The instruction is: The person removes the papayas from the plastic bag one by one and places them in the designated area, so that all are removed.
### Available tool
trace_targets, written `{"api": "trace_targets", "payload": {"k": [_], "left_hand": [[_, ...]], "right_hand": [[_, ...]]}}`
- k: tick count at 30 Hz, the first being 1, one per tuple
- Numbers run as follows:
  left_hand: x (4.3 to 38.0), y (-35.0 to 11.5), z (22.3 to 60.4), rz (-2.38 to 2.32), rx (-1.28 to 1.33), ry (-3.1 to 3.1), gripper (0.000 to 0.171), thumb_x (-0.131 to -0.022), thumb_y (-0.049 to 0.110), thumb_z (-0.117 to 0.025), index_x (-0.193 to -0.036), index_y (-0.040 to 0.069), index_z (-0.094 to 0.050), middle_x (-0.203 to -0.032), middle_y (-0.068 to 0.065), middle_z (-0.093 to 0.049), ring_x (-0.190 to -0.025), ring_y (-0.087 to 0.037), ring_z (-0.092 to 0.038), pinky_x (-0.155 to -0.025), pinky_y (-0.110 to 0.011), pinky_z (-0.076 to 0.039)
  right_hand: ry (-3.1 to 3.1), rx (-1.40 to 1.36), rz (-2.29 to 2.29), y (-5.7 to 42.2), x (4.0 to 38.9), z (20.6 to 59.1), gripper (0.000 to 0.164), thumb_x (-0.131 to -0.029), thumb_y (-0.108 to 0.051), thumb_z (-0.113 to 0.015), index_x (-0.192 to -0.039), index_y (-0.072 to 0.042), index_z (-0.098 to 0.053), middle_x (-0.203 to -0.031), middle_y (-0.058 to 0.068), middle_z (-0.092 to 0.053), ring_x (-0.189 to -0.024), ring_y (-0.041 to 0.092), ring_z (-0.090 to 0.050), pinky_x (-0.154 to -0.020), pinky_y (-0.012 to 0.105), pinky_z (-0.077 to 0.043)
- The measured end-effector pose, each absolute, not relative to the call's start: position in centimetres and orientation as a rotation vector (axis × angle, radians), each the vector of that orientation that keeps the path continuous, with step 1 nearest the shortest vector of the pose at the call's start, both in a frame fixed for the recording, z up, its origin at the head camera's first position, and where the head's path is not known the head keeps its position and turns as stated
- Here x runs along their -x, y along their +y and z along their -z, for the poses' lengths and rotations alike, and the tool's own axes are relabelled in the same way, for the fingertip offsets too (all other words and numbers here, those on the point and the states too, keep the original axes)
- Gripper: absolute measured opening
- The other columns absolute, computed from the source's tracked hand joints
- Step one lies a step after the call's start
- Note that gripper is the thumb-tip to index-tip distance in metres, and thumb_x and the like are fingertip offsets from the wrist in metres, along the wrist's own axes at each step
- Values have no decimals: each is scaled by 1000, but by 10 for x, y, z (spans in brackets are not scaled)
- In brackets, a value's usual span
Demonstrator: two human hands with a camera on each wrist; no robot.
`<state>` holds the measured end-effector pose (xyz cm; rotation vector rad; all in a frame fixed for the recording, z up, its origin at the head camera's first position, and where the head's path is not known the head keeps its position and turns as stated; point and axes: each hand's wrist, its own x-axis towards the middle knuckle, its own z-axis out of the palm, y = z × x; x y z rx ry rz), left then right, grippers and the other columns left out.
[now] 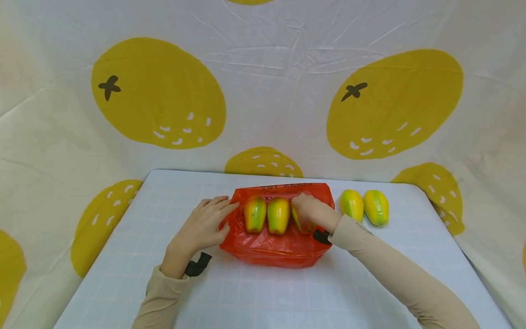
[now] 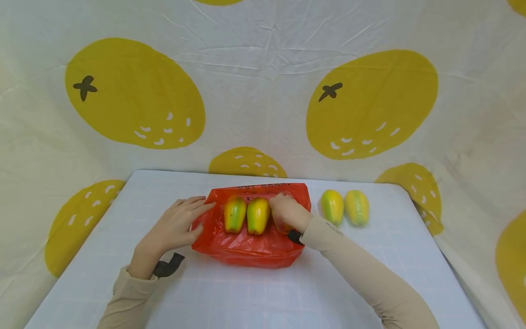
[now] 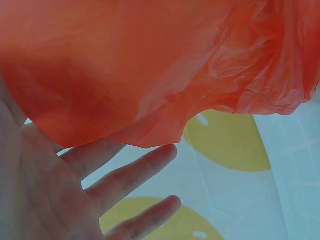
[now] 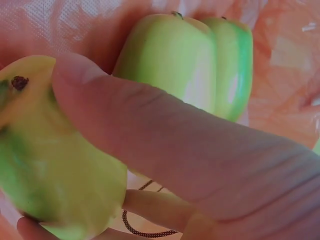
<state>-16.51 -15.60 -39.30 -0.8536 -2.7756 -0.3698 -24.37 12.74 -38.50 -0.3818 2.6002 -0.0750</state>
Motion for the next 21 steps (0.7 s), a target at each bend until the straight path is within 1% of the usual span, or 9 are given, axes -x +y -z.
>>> {"api": "trace_targets", "payload": {"k": [3,10,15,21], "left_hand": [[166,-156,393,369,851,-2781,50,-82,14,-63,-132,7,-63,-132,-13,-62,-128,-33,-51,-100,-57,-42],[166,-156,394,366,864,-2765,50,-82,14,-63,-132,7,-63,-131,-13,-62,-127,-34,-51,-99,-56,-42],[166,-155,393,362,863,-2769,50,-82,14,-64,-132,7,-64,-131,-13,-63,-127,-34,-52,-100,-56,-43],[166,-155,393,343,860,-2777,49,-83,15,-63,-131,7,-64,-131,-14,-63,-126,-34,-52,-100,-56,-42]], "right_hand": [[2613,381,77,128,242,386,39,-72,4,-81,-103,-8,-61,-92,9,-56,-93,28,-48,-82,39,-54],[2657,504,-86,128,239,389,46,-71,-2,-81,-110,-2,-57,-93,14,-52,-92,31,-46,-82,44,-55],[2661,453,-35,128,238,389,44,-72,-1,-80,-110,-4,-58,-94,13,-53,-93,31,-47,-83,45,-54],[2658,410,30,127,237,386,50,-71,-2,-83,-115,-5,-59,-98,13,-53,-95,31,-46,-82,44,-54]]}}
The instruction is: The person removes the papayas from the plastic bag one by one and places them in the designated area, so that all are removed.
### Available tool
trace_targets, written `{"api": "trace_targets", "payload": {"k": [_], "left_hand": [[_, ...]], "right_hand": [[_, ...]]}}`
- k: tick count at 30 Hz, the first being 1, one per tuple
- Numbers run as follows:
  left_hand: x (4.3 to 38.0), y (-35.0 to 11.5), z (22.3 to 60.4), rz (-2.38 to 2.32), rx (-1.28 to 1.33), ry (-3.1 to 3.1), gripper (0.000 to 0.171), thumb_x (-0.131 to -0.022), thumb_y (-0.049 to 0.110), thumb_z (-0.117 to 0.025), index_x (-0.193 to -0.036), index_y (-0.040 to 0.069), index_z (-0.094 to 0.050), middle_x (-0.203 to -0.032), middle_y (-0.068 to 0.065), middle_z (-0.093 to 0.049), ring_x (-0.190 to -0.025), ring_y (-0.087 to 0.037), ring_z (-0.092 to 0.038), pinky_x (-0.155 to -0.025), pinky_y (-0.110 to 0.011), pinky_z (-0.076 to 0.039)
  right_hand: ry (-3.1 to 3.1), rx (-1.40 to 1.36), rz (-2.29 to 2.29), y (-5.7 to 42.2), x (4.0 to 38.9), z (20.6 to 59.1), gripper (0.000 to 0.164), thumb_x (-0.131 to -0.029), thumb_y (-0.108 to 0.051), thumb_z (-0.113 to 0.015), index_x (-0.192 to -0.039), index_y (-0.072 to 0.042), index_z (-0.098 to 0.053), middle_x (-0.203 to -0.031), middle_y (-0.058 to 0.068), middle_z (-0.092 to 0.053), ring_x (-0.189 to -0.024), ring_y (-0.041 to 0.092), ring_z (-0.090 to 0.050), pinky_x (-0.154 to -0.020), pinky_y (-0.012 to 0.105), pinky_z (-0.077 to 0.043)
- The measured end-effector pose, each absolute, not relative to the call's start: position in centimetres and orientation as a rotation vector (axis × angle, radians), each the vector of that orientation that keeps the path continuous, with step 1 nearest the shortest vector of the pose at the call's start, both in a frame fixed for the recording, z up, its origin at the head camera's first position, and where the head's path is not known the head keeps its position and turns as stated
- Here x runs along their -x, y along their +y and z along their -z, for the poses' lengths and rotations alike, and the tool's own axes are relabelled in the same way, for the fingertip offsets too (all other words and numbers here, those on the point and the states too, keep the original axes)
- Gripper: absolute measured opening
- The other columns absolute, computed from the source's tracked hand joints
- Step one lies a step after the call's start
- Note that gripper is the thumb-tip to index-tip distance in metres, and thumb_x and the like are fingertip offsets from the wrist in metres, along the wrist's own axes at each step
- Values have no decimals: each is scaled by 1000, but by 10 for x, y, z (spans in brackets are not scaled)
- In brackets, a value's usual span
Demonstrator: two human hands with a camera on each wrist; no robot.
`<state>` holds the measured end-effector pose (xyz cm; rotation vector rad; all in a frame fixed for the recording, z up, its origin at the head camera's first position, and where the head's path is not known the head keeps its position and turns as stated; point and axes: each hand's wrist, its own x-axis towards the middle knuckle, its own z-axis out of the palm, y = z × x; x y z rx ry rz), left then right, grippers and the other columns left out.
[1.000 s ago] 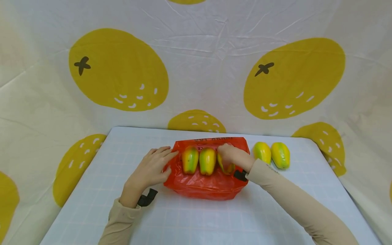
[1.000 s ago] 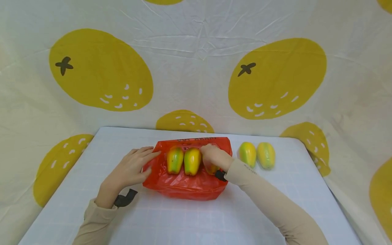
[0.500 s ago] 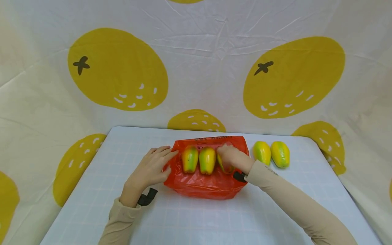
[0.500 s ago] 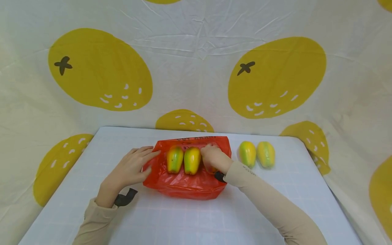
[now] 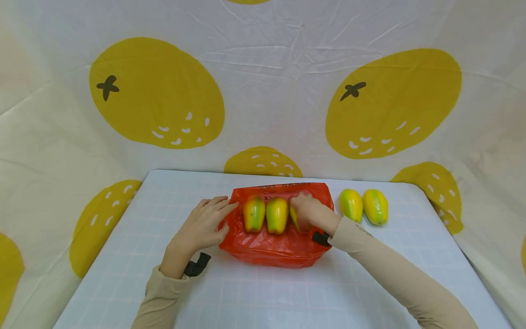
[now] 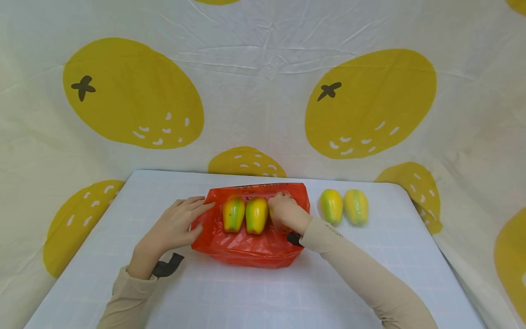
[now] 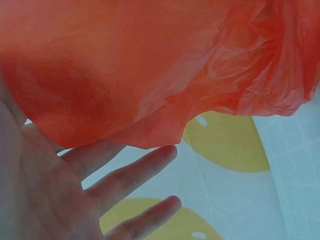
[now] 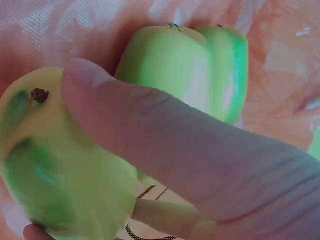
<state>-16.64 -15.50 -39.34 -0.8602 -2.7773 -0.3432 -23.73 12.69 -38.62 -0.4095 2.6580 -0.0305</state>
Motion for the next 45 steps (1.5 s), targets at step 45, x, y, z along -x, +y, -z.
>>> {"api": "trace_targets", "payload": {"k": [45], "left_hand": [[167,-156,397,354,858,-2777,50,-83,14,-63,-132,7,-63,-131,-13,-63,-127,-34,-52,-100,-56,-42]], "right_hand": [[2751,595,481,146,185,321,100,-69,-16,-89,-153,-5,-36,-153,24,-31,-126,41,-45,-90,48,-54]]}}
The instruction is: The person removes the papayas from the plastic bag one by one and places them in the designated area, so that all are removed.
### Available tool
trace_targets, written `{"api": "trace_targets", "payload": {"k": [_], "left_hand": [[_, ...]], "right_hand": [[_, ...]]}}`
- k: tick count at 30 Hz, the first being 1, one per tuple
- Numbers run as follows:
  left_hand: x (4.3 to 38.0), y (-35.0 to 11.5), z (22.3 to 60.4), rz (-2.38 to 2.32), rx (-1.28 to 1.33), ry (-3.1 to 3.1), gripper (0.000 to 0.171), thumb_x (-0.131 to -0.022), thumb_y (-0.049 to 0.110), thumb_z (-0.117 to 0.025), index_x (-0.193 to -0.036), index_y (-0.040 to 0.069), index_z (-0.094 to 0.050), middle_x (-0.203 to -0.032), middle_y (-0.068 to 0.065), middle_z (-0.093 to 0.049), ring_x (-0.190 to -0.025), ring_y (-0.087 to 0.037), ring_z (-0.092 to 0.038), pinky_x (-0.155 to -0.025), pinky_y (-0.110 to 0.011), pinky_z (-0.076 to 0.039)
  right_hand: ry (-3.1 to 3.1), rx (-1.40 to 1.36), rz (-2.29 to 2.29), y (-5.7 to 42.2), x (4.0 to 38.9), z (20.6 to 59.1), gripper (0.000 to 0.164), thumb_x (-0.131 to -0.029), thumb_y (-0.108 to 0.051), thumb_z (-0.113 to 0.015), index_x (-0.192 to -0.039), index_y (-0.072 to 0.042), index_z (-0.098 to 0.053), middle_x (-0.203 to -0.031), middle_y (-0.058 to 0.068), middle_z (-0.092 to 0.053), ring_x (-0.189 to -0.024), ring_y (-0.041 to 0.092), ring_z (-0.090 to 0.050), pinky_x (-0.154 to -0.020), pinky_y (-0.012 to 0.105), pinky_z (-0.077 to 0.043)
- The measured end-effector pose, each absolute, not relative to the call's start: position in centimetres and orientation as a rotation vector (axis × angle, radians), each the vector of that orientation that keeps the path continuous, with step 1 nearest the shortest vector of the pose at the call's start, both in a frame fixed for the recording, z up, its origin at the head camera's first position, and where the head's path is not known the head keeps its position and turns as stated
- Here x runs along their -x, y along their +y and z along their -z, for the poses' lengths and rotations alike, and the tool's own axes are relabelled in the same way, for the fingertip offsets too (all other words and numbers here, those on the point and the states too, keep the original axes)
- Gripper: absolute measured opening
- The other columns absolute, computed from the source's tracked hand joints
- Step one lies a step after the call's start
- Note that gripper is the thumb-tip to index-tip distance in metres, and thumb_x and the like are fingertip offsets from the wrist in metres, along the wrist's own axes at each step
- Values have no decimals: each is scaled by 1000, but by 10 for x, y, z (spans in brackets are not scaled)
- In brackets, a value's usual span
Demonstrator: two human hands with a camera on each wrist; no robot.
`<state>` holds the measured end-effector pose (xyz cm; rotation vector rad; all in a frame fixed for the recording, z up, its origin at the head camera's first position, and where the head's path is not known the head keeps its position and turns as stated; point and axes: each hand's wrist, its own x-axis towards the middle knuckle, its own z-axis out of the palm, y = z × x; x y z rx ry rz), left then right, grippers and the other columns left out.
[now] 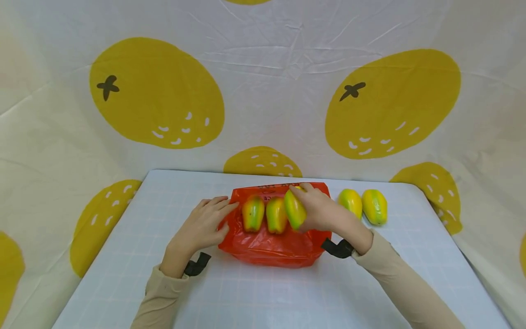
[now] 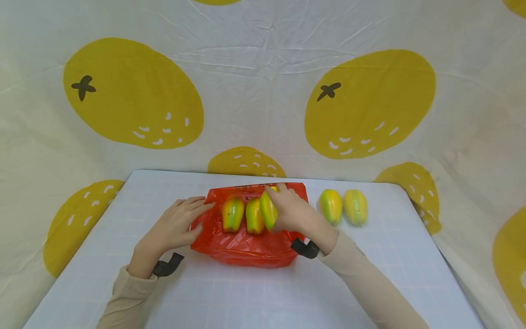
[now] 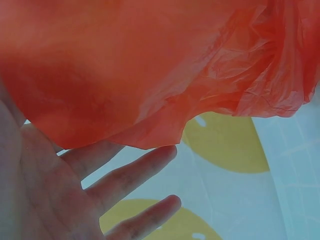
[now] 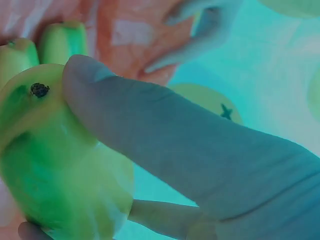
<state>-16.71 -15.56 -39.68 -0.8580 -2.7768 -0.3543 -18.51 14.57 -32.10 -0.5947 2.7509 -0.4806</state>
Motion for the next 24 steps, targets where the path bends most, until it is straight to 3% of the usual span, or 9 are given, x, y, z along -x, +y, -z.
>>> {"api": "trace_targets", "payload": {"k": [15,24], "left_hand": [[166,-155,394,360,859,-2786,50,-83,13,-63,-132,6,-63,-131,-14,-63,-127,-35,-52,-100,-57,-42],[167,-157,396,371,857,-2773,49,-83,13,-63,-132,7,-64,-130,-13,-63,-126,-34,-52,-100,-56,-42]], "right_hand": [[2710,716,699,168,172,299,95,-71,-17,-88,-152,-7,-38,-149,17,-39,-120,34,-49,-89,45,-54],[2680,705,938,188,169,290,99,-71,-17,-89,-154,-10,-35,-152,12,-36,-123,32,-47,-88,46,-55]]}}
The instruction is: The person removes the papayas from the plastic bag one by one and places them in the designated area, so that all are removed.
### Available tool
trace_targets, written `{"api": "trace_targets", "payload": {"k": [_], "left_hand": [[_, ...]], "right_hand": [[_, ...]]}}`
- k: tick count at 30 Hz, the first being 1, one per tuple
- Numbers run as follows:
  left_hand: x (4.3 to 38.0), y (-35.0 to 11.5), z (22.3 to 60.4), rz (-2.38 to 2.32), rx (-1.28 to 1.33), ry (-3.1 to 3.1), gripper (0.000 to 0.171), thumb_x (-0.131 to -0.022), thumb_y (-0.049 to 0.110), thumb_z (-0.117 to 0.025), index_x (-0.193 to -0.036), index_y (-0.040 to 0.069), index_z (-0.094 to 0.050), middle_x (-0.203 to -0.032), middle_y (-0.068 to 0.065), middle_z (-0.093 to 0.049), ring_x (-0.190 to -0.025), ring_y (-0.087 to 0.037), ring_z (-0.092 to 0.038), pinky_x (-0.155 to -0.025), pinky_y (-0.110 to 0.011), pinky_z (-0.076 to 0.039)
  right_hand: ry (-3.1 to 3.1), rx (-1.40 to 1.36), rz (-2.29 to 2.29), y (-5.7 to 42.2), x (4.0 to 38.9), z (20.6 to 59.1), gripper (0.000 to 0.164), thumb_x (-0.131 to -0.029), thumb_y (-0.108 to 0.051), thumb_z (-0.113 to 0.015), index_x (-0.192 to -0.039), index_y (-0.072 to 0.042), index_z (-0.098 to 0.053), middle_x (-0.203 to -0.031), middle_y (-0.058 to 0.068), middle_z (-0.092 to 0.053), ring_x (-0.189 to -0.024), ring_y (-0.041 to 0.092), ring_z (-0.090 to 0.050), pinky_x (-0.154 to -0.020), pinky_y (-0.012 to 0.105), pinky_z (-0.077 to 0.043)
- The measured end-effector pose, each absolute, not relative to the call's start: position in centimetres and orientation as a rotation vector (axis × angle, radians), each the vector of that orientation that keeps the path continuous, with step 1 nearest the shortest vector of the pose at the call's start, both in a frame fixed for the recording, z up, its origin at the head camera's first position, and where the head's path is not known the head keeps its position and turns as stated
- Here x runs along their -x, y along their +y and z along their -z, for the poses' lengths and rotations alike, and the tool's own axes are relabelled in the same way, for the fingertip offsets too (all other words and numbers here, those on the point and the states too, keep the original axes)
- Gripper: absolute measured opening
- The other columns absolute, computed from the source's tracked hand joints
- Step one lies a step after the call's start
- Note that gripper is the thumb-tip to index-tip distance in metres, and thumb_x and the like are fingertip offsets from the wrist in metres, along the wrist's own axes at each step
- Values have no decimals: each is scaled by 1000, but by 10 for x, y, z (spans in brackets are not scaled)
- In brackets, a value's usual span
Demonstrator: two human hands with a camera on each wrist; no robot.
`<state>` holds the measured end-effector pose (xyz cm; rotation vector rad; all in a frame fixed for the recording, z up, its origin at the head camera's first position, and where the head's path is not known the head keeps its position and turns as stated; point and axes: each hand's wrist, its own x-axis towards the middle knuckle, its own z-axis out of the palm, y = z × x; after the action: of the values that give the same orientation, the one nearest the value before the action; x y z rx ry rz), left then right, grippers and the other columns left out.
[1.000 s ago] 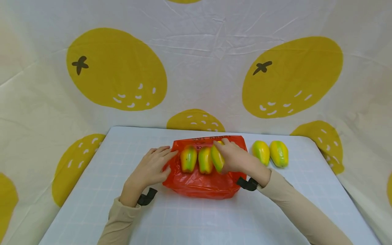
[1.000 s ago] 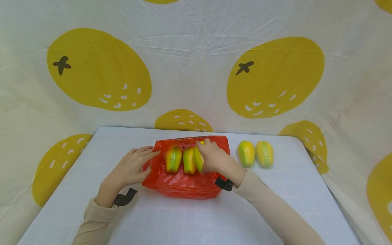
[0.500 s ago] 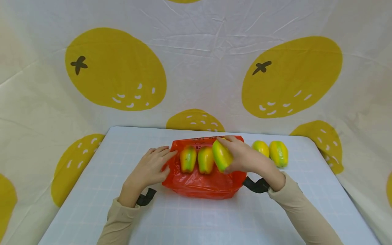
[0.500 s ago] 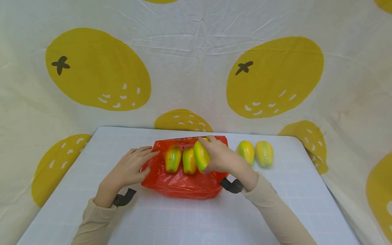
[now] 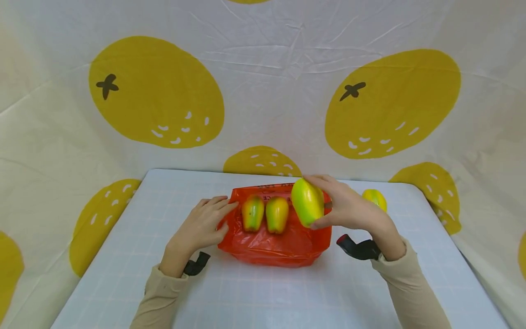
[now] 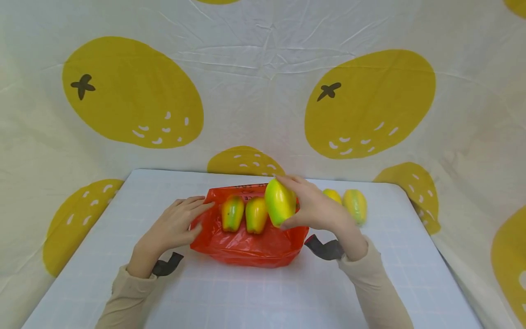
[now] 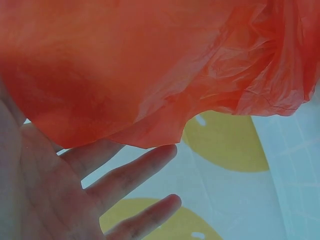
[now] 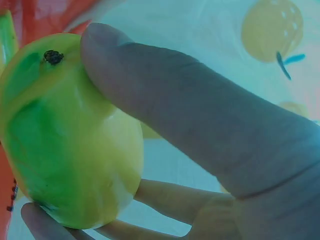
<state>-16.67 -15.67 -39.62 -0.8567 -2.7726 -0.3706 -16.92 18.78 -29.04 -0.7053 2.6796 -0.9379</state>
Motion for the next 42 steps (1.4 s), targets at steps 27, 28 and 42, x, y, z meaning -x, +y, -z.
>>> {"api": "trace_targets", "payload": {"k": [27,28,42], "left_hand": [[168,-155,398,369,858,-2787,50,-83,14,-63,-132,7,-63,-131,-13,-63,-127,-34,-51,-100,-56,-42],[168,-155,398,368,857,-2788,50,-83,14,-63,-132,7,-63,-131,-13,-63,-127,-34,-51,-100,-56,-42],[167,-155,397,362,847,-2794,50,-83,14,-63,-132,7,-63,-131,-13,-63,-126,-34,-52,-100,-57,-43]], "right_hand": [[2758,823,1590,243,154,315,108,-68,6,-86,-156,-26,-31,-154,-1,-34,-127,16,-42,-91,16,-48],[2761,830,1609,244,153,316,109,-67,8,-85,-157,-25,-31,-154,0,-34,-127,16,-44,-90,17,-49],[2515,1001,2025,277,161,336,112,-62,34,-64,-157,-6,-23,-156,14,-29,-130,20,-44,-99,19,-44]]}}
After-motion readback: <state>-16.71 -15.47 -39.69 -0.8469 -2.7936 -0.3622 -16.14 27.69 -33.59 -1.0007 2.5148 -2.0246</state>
